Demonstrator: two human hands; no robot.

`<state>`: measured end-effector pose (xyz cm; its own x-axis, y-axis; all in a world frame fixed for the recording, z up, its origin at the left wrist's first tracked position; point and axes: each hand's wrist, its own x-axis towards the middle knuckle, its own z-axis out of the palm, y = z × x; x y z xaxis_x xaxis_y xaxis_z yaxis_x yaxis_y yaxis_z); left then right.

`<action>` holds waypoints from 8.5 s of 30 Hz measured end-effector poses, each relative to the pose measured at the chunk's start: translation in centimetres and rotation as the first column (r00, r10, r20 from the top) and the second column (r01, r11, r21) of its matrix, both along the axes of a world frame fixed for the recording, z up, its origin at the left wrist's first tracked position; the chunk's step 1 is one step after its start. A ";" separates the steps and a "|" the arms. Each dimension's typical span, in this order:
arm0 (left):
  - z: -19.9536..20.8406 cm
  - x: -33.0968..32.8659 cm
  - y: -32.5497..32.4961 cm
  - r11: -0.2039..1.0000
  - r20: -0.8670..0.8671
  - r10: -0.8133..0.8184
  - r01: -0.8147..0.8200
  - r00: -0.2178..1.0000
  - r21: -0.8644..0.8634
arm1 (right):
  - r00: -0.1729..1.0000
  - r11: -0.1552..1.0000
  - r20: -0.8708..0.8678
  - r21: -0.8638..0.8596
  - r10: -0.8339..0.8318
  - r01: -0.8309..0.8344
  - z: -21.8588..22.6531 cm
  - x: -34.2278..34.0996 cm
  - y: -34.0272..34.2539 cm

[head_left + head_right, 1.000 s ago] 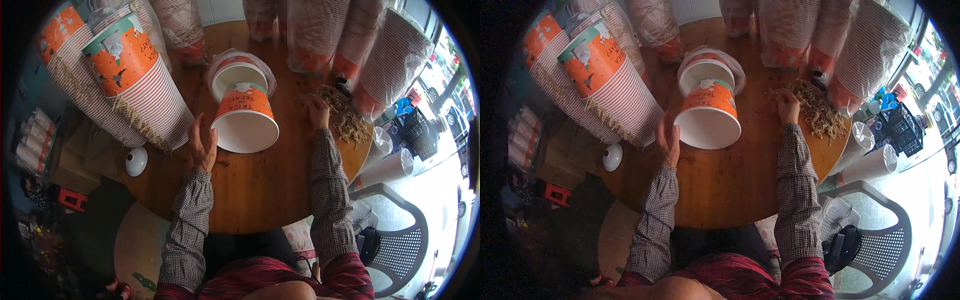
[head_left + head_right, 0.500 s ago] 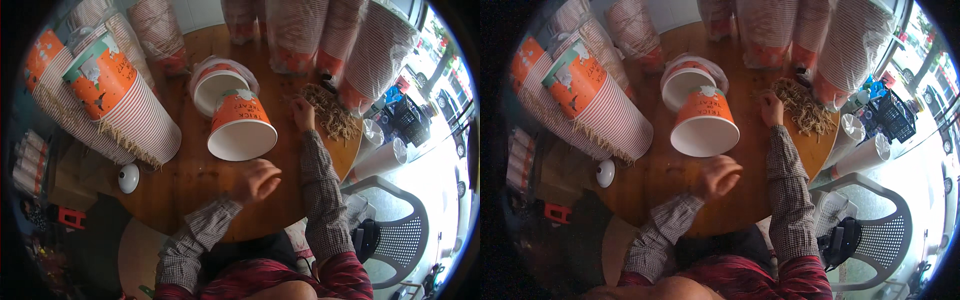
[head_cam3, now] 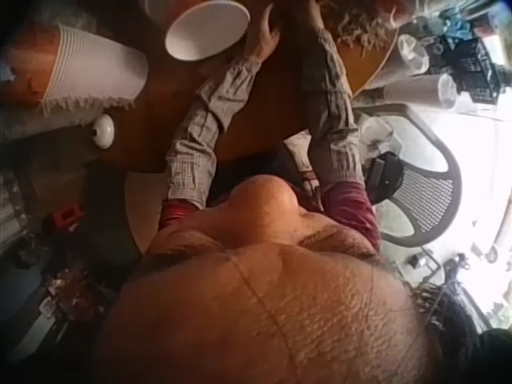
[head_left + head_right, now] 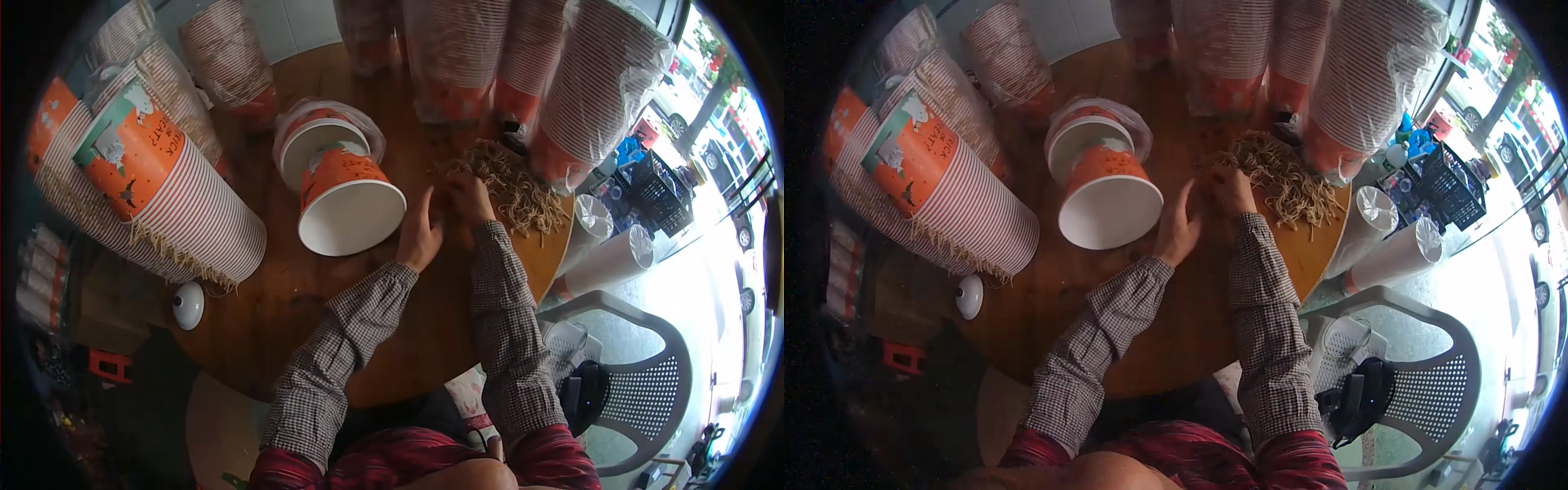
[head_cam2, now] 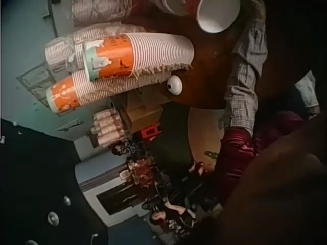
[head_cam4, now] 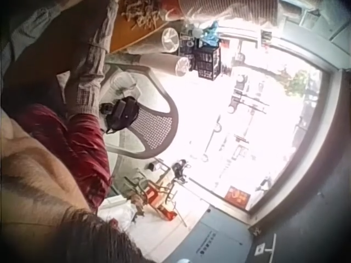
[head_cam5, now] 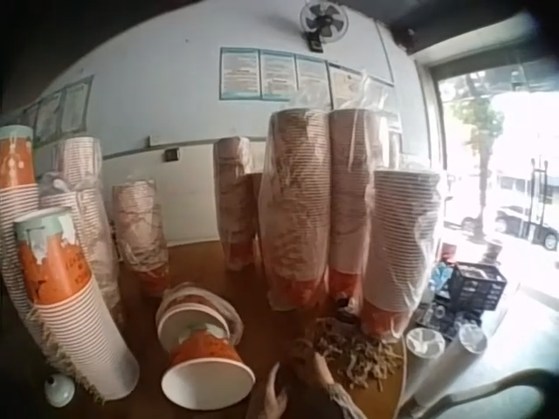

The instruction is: Threading string handles through pre-punched holes in paper buckets to assemble them.

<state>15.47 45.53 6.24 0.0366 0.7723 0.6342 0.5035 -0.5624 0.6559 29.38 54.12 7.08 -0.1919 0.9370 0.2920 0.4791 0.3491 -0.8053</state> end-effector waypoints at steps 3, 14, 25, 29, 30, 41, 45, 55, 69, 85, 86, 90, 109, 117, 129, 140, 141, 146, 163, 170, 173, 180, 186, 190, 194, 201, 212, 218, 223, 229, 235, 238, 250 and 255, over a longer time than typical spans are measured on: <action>0.2 1.0 2.1 0.966 0.171 0.011 0.034 0.985 -0.255 | 0.999 0.995 0.021 0.095 0.029 -0.031 0.4 0.2 -0.2; -1.1 -0.3 1.7 0.975 0.003 0.073 -0.071 0.997 -0.212 | 1.000 0.990 0.009 0.141 -0.025 0.023 -0.9 1.9 0.7; 3.6 -11.7 -14.3 0.801 0.243 -0.238 0.331 0.940 -0.499 | 0.985 0.956 0.087 0.267 -0.152 0.124 -2.0 3.8 3.3; 3.8 -16.5 -17.0 0.734 0.772 -0.135 0.586 0.621 -0.342 | 0.968 0.932 0.107 0.313 -0.227 0.184 -1.6 2.4 3.0; 3.7 -17.6 -17.2 0.741 0.901 -0.119 0.641 0.417 -0.199 | 0.946 0.888 0.102 0.390 -0.307 0.246 -1.4 2.0 2.7; 6.1 -17.2 -16.2 0.992 -0.208 0.097 -0.079 0.973 0.095 | 0.903 0.893 -0.407 0.446 0.142 0.061 8.5 -15.1 -17.5; 9.0 -17.4 -14.0 0.935 -0.213 0.226 -0.150 0.950 0.322 | 0.958 0.898 -0.177 0.419 0.225 -0.134 8.0 -18.7 -18.6; 6.6 -19.0 -13.6 0.977 -0.133 0.199 -0.185 0.971 0.110 | 0.863 0.887 -0.384 -0.187 0.329 -0.421 5.6 -18.7 -16.4; 4.9 -19.2 -12.1 0.984 0.236 0.066 -0.024 0.969 -0.176 | 0.897 0.917 -0.301 -0.130 0.325 -0.376 4.7 -15.8 -14.4; 4.1 -17.4 -12.6 0.939 0.263 0.144 -0.048 0.954 -0.340 | 0.906 0.913 -0.178 -0.075 0.384 -0.402 5.5 -15.8 -15.4; 4.1 -17.3 -12.6 0.948 0.203 0.189 -0.125 0.961 -0.293 | 0.906 0.913 -0.178 -0.074 0.384 -0.402 5.5 -15.7 -15.4; 3.7 -17.6 -12.3 0.958 0.181 0.216 -0.173 0.959 -0.228 | 0.910 0.912 -0.149 -0.084 0.386 -0.400 4.8 -15.4 -14.8; 4.0 -17.5 -12.3 0.981 0.055 0.179 -0.175 0.982 -0.079 | 0.831 0.776 -0.375 -0.335 0.410 -0.534 4.9 -15.4 -14.8; 3.5 -17.3 -12.0 0.988 0.076 0.153 -0.151 0.985 -0.034 | 0.892 0.896 -0.188 -0.094 0.412 -0.434 4.0 -15.6 -14.6; 3.6 -17.0 -12.2 0.993 0.023 0.118 -0.118 0.993 -0.021 | 0.899 0.888 0.099 0.139 0.428 -0.438 5.8 -13.7 -15.0; 1.7 -16.3 -12.0 0.983 -0.547 0.164 -0.184 0.821 0.019 | 0.918 0.952 -0.295 0.076 -0.264 0.298 5.1 -3.5 -8.7; 1.7 -16.4 -11.9 0.975 -0.564 0.211 -0.216 0.798 0.058 | 0.883 0.975 -0.432 0.030 -0.185 0.219 4.8 -4.8 -8.7; 2.3 -15.9 -12.2 0.949 -0.544 0.298 -0.307 0.784 0.076 | 0.775 0.974 -0.626 -0.113 0.084 -0.197 -1.1 -11.2 -6.4; 4.4 -16.1 -12.5 0.964 0.205 0.251 -0.263 0.946 0.031 | 0.572 0.882 -0.810 -0.170 0.129 -0.440 3.4 -17.0 -15.6; 4.7 -15.9 -13.3 0.987 0.477 0.144 -0.089 0.867 -0.137 | 0.631 0.899 -0.727 -0.041 0.272 -0.436 4.3 -17.1 -16.9; 5.0 -15.7 -13.0 0.991 0.343 0.127 -0.109 0.931 -0.071 | 0.711 0.909 -0.622 0.004 0.328 -0.416 4.0 -16.9 -17.0; 4.2 -15.9 -12.9 0.992 0.414 0.115 -0.081 0.903 -0.100 | 0.725 0.903 -0.595 0.001 0.347 -0.430 4.0 -17.0 -17.2; 6.1 -15.5 -13.7 0.993 0.603 0.093 -0.029 0.792 -0.116 | 0.760 0.909 -0.559 -0.028 0.331 -0.417 4.3 -16.8 -17.2; 5.7 -16.5 -13.9 0.970 0.519 0.217 -0.121 0.827 -0.213 | 0.794 0.914 -0.498 -0.005 0.349 -0.405 3.9 -17.0 -17.1; 5.9 -16.2 -13.3 0.968 0.651 0.196 -0.038 0.734 -0.249 | 0.786 0.930 -0.535 -0.002 0.310 -0.368 3.7 -17.0 -16.8; 4.4 -16.9 -13.0 0.977 0.751 0.034 0.136 0.659 -0.164 | 0.865 0.780 -0.115 0.502 0.489 -0.374 4.9 -17.2 -17.2; 4.9 -17.7 -12.6 0.936 0.818 0.055 0.255 0.573 -0.241 | 0.776 0.567 0.125 0.613 0.618 -0.550 4.3 -16.9 -16.6; 5.2 -17.3 -12.9 0.925 0.800 0.041 0.279 0.598 -0.256 | 0.773 0.541 0.204 0.608 0.601 -0.581 4.2 -17.0 -16.7; 5.6 -17.3 -13.0 0.919 0.806 0.055 0.286 0.590 -0.272 | 0.781 0.543 0.206 0.614 0.590 -0.573 4.1 -17.1 -16.6; 4.6 -17.4 -12.7 0.922 0.781 0.084 0.248 0.619 -0.296 | 0.780 0.548 0.230 0.597 0.583 -0.586 4.0 -17.1 -16.7; 4.7 -17.2 -12.8 0.925 0.770 0.067 0.251 0.634 -0.287 | 0.793 0.559 0.239 0.597 0.561 -0.575 4.1 -17.0 -16.8; 4.9 -17.3 -13.0 0.905 0.771 0.107 0.259 0.628 -0.337 | 0.792 0.561 0.243 0.591 0.560 -0.579 4.4 -16.9 -16.7; 4.5 -17.8 -12.6 0.887 0.620 0.137 0.184 0.772 -0.424 | 0.787 0.584 0.217 0.564 0.578 -0.584 4.5 -16.7 -16.0; 4.0 -17.2 -12.3 0.961 0.370 0.115 -0.008 0.922 -0.278 | 0.799 0.622 0.214 0.528 0.561 -0.578 4.7 -16.3 -15.6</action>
<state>-1.68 33.22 10.24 -0.2181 0.9065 0.3615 0.2151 -0.3166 0.9238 13.06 38.52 11.81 -0.6478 0.3160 0.6932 0.0502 0.9256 -0.3751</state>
